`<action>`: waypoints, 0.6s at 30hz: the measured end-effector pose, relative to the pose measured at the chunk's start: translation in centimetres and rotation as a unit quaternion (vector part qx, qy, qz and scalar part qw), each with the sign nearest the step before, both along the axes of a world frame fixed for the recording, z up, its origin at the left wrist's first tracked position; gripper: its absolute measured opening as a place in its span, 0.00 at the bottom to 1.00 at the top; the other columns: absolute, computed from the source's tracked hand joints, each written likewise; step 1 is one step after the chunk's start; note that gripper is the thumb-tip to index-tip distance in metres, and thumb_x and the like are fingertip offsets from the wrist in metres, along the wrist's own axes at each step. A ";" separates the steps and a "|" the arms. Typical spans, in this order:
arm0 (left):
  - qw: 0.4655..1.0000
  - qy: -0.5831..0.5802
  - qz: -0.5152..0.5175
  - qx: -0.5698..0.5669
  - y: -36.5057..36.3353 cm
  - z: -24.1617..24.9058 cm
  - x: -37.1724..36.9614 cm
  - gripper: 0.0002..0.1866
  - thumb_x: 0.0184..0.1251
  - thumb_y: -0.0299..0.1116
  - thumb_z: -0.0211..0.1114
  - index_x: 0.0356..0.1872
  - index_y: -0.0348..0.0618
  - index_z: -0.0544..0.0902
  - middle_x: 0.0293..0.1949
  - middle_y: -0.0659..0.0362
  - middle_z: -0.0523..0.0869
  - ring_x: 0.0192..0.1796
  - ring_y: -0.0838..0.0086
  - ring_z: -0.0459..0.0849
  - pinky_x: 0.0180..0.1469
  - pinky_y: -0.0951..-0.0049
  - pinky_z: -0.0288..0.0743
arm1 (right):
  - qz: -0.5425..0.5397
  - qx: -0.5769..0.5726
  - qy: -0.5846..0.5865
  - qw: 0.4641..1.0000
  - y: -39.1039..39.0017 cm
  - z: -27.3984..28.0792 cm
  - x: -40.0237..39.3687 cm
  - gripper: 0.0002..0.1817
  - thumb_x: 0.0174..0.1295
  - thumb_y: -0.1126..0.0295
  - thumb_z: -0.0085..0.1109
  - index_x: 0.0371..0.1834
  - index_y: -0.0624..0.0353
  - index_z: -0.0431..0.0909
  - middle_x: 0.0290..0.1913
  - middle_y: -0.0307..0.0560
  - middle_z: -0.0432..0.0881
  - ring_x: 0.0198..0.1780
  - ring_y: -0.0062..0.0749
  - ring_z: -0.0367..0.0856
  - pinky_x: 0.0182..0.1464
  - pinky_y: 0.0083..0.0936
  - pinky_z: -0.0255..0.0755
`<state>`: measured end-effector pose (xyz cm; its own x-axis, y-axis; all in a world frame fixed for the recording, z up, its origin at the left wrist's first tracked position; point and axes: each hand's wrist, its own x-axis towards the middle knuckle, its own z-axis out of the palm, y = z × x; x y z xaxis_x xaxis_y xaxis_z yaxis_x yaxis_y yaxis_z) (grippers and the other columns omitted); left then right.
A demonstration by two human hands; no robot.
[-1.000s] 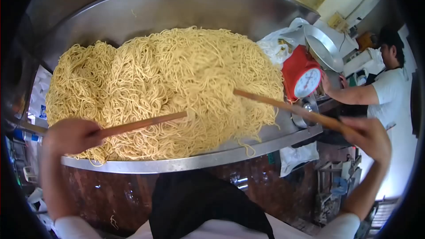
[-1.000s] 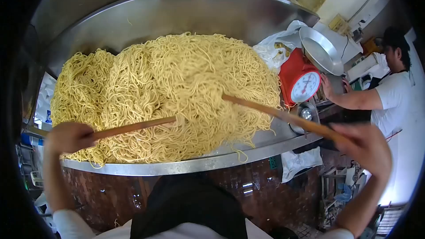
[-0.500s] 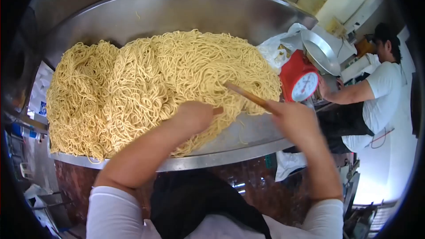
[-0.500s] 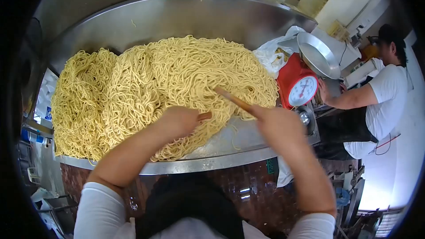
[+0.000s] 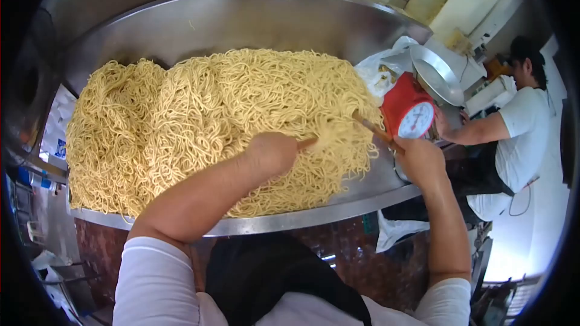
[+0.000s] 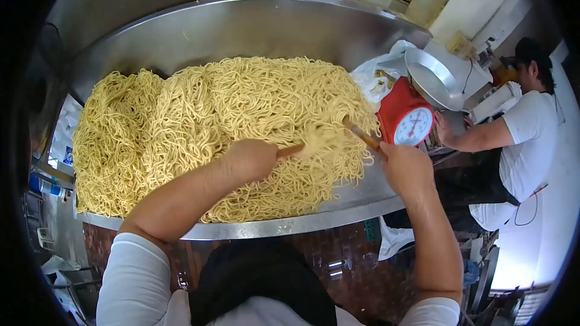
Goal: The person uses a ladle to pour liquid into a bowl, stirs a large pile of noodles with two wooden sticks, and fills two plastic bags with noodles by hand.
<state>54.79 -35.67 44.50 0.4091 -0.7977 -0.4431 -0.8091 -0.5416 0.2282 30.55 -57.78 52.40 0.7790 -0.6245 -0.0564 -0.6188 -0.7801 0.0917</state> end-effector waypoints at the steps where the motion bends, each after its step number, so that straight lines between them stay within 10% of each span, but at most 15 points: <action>1: 1.000 0.012 -0.022 0.012 0.7 0.4 -0.6 0.15 0.71 0.42 0.55 0.43 0.42 0.84 0.34 0.49 0.87 0.39 0.54 0.87 0.43 0.54 0.79 | 0.001 -0.020 0.009 1.000 1.1 1.5 -1.8 0.14 0.59 0.62 0.62 0.47 0.48 0.85 0.36 0.56 0.85 0.41 0.54 0.84 0.43 0.47 0.75; 6: 0.987 0.154 0.006 0.050 17.0 6.9 5.0 0.19 0.70 0.52 0.61 0.46 0.47 0.84 0.30 0.54 0.85 0.33 0.63 0.83 0.39 0.60 0.74 | -0.143 0.211 -0.069 0.965 3.1 14.2 -16.3 0.19 0.54 0.75 0.67 0.51 0.63 0.85 0.30 0.50 0.88 0.29 0.30 0.86 0.37 0.26 0.77; 9: 0.952 0.128 0.206 0.187 27.3 11.4 4.7 0.18 0.67 0.49 0.62 0.44 0.44 0.85 0.33 0.50 0.86 0.36 0.58 0.85 0.42 0.61 0.76 | -0.091 0.325 -0.047 0.940 0.0 13.0 -19.9 0.19 0.53 0.76 0.69 0.51 0.62 0.86 0.30 0.45 0.89 0.29 0.22 0.84 0.36 0.20 0.76; 14: 0.983 -0.056 0.111 0.133 19.2 3.8 0.6 0.16 0.68 0.47 0.59 0.42 0.46 0.85 0.35 0.50 0.88 0.40 0.51 0.87 0.44 0.52 0.79 | 0.100 0.186 -0.026 0.977 7.5 -2.2 0.9 0.18 0.61 0.57 0.64 0.54 0.43 0.85 0.37 0.53 0.86 0.39 0.52 0.85 0.40 0.41 0.77; 18: 0.996 -0.056 0.072 0.023 11.9 0.9 -0.2 0.16 0.69 0.44 0.56 0.46 0.45 0.83 0.38 0.46 0.88 0.43 0.50 0.87 0.48 0.52 0.78 | 0.180 0.145 0.021 0.973 9.0 -2.5 7.4 0.15 0.63 0.56 0.62 0.50 0.46 0.85 0.33 0.54 0.85 0.41 0.52 0.85 0.41 0.43 0.76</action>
<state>54.54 -23.73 45.35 0.5662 -0.7071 -0.4235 -0.7415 -0.6614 0.1128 37.95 -48.75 49.87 0.9374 -0.2651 -0.2260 -0.3015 -0.9423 -0.1453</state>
